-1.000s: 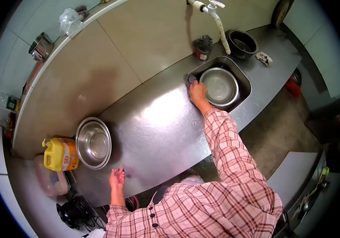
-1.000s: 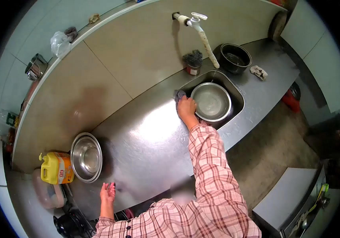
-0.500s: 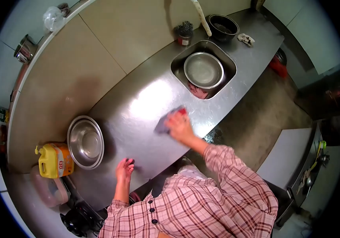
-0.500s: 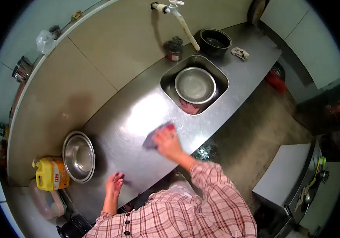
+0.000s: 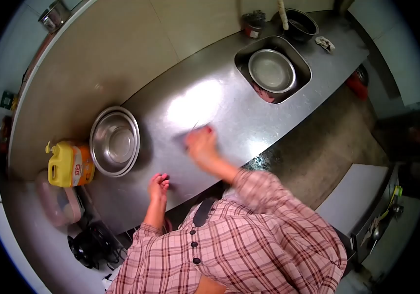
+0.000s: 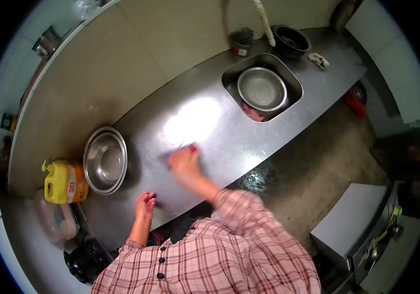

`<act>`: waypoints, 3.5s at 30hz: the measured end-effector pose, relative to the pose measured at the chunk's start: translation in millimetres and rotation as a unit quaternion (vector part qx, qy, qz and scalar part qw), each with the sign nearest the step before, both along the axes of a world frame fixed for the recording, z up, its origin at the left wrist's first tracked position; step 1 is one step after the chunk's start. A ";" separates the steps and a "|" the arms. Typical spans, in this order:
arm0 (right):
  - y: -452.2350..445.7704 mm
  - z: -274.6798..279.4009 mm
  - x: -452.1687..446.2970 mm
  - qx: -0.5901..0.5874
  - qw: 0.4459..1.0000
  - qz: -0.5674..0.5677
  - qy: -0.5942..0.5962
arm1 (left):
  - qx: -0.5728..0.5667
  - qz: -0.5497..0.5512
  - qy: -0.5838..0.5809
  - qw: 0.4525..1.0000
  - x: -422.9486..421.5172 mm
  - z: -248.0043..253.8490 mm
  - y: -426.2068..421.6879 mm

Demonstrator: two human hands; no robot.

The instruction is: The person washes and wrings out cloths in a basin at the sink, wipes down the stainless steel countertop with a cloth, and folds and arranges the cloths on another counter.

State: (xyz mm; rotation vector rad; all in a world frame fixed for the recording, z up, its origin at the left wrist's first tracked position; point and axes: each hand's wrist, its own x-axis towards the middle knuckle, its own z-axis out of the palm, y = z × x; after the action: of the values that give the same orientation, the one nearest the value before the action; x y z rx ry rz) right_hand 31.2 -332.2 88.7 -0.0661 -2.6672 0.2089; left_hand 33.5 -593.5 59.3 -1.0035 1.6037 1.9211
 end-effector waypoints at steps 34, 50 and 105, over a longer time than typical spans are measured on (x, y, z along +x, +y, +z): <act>499.5 -13.3 105.1 -0.048 0.995 0.041 -0.076 | 0.025 -0.106 -0.044 0.993 38.5 15.1 271.4; 724.7 -27.3 140.8 -0.104 0.850 -0.500 -0.125 | 0.025 -0.180 -0.077 0.980 82.7 33.2 387.8; 509.8 -122.9 -60.5 -0.107 0.950 -0.089 -0.281 | 0.126 -0.300 -0.073 0.943 -5.9 49.2 435.4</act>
State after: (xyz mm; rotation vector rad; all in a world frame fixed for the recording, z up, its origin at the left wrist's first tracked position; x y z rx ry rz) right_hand -29.3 177.6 -34.2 -0.5019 -3.1639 0.4825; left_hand 27.6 -158.1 108.5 -0.4604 1.3328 1.5334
